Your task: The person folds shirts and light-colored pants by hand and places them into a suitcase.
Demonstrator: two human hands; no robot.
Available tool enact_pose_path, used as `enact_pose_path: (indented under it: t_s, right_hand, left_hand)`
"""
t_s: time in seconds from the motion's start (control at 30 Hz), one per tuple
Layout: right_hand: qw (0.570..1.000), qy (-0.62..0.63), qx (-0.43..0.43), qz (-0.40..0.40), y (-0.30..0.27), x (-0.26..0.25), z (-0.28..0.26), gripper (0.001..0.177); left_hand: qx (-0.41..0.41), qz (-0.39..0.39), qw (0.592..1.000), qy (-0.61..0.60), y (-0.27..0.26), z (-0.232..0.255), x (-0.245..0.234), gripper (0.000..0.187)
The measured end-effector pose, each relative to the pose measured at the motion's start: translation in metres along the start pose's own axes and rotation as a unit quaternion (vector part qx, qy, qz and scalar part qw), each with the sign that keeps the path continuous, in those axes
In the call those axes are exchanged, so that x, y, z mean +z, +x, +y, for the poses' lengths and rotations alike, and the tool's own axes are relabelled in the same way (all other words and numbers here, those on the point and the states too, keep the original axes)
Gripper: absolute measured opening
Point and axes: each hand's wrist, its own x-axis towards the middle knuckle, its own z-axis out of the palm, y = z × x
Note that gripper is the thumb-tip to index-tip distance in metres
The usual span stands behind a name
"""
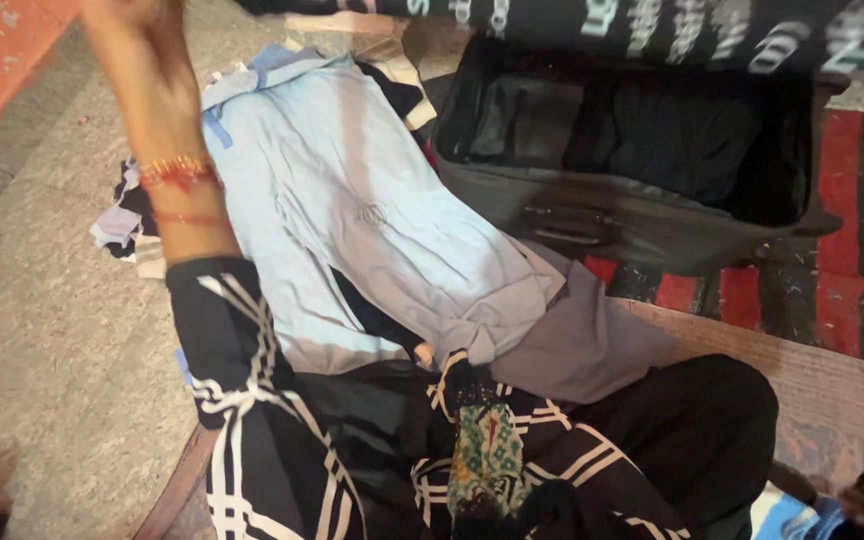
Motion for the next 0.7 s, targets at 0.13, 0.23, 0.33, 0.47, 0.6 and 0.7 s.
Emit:
enact_pose_path:
  t_s: [0.13,0.23,0.33,0.47,0.6,0.7]
  right_hand:
    - [0.993,-0.109,-0.028,-0.029,-0.013,-0.004,0.033,0.020]
    - [0.978,-0.191,-0.065,-0.053,-0.028,0.001,0.053,0.021]
    - [0.962,-0.253,-0.092,-0.051,-0.051,0.024,0.058,0.022]
    - [0.957,-0.275,-0.080,-0.041,-0.068,0.029,0.040,0.024]
    - [0.945,-0.307,-0.092,-0.056,-0.077,0.015,0.010,0.020]
    - [0.953,-0.270,-0.048,-0.131,-0.088,0.018,-0.006,0.022]
  left_hand:
    - [-0.015,-0.021,1.000,0.009,-0.095,-0.037,-0.075,0.015]
    - [-0.016,0.014,0.966,0.259,-0.185,-0.090,-0.132,0.008]
    - [-0.091,0.041,0.972,0.215,-0.233,-0.129,-0.157,0.019]
    - [-0.114,0.049,0.985,0.123,-0.252,-0.127,-0.161,0.020]
    - [-0.077,0.037,0.982,0.168,-0.246,-0.082,-0.150,0.025]
    - [-0.069,0.043,0.978,0.192,-0.247,-0.055,-0.153,0.027]
